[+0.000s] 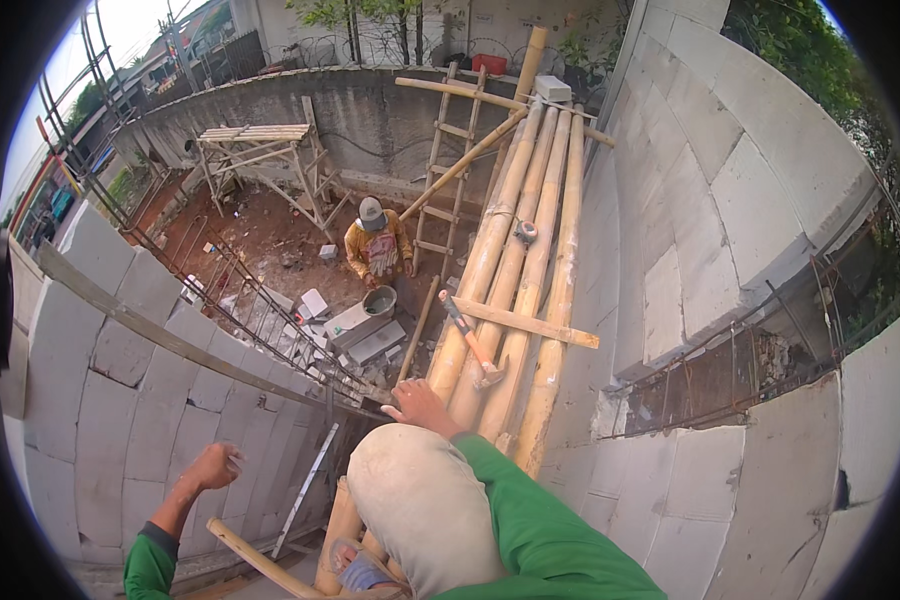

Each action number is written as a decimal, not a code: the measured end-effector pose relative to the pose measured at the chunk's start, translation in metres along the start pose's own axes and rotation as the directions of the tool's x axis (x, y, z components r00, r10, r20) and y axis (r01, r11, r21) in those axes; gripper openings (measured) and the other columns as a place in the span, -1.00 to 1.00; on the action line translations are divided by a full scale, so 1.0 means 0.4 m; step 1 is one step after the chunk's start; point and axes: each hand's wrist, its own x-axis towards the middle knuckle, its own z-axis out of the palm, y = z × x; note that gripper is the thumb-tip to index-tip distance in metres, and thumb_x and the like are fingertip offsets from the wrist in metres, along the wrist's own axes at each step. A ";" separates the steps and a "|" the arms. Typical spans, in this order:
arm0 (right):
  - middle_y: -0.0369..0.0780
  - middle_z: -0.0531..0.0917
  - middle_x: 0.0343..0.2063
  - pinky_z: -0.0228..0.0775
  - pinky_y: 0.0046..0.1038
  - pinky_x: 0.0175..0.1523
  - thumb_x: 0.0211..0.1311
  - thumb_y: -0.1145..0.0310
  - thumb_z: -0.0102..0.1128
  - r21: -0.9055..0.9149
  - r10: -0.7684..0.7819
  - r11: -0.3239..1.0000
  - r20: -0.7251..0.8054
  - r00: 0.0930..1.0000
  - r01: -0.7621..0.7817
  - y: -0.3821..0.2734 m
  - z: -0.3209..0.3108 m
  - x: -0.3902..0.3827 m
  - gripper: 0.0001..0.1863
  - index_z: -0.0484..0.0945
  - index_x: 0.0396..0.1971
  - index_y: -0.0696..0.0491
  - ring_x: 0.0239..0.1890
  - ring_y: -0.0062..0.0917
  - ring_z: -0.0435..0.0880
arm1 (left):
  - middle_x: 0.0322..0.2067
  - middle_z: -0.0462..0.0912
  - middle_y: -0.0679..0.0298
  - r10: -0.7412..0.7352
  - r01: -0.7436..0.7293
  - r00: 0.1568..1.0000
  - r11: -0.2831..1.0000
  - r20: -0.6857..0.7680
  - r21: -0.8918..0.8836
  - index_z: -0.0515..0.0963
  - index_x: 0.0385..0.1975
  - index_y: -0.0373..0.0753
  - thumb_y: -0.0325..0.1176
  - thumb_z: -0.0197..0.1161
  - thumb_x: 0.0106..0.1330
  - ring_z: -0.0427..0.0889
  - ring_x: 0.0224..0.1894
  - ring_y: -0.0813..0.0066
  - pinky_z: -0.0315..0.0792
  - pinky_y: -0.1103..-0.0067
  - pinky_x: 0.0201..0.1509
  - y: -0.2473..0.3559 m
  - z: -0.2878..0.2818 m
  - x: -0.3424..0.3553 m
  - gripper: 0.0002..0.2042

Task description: The person receives a bucket of mortar and applies it to a wall using a trowel. They then place white blocks onto the mortar, tap them into position with a hammer, and measure the alignment with a tape measure.

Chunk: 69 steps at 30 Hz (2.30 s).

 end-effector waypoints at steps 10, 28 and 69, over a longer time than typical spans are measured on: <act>-0.12 0.67 -0.13 0.39 -0.18 0.15 0.46 -0.20 0.16 0.044 0.014 0.999 -0.002 1.000 -0.014 0.014 -0.026 -0.033 -0.41 0.66 -0.12 0.14 0.01 -0.23 0.62 | 0.22 0.65 -0.06 0.340 -0.352 0.930 0.933 -0.137 -0.078 0.70 0.08 -0.23 -0.48 0.48 0.06 0.52 0.39 -0.03 0.45 0.27 0.46 0.285 0.003 0.034 -0.52; -0.12 0.66 -0.06 0.36 -0.17 0.22 0.35 -0.03 0.36 0.202 0.034 0.979 -0.038 0.999 -0.025 0.004 -0.077 -0.019 -0.51 0.62 -0.06 0.12 0.08 -0.21 0.61 | -0.12 0.77 -0.11 0.440 -0.366 0.896 0.662 0.056 0.654 0.70 0.00 -0.28 -0.28 0.32 0.26 0.75 0.03 -0.10 0.61 0.11 0.15 0.678 -0.206 0.401 -0.65; 0.01 0.59 0.27 0.23 -0.06 0.47 0.35 0.46 0.34 0.037 0.795 0.587 -0.216 0.567 -0.809 -0.108 -0.455 -0.511 -0.53 0.54 0.23 0.19 0.31 -0.05 0.53 | -0.44 0.80 -0.07 0.242 -0.203 0.970 0.771 -0.018 -0.603 0.79 -0.47 -0.39 0.22 0.37 0.35 0.83 -0.19 0.03 0.61 0.28 0.06 0.528 0.337 1.215 -0.38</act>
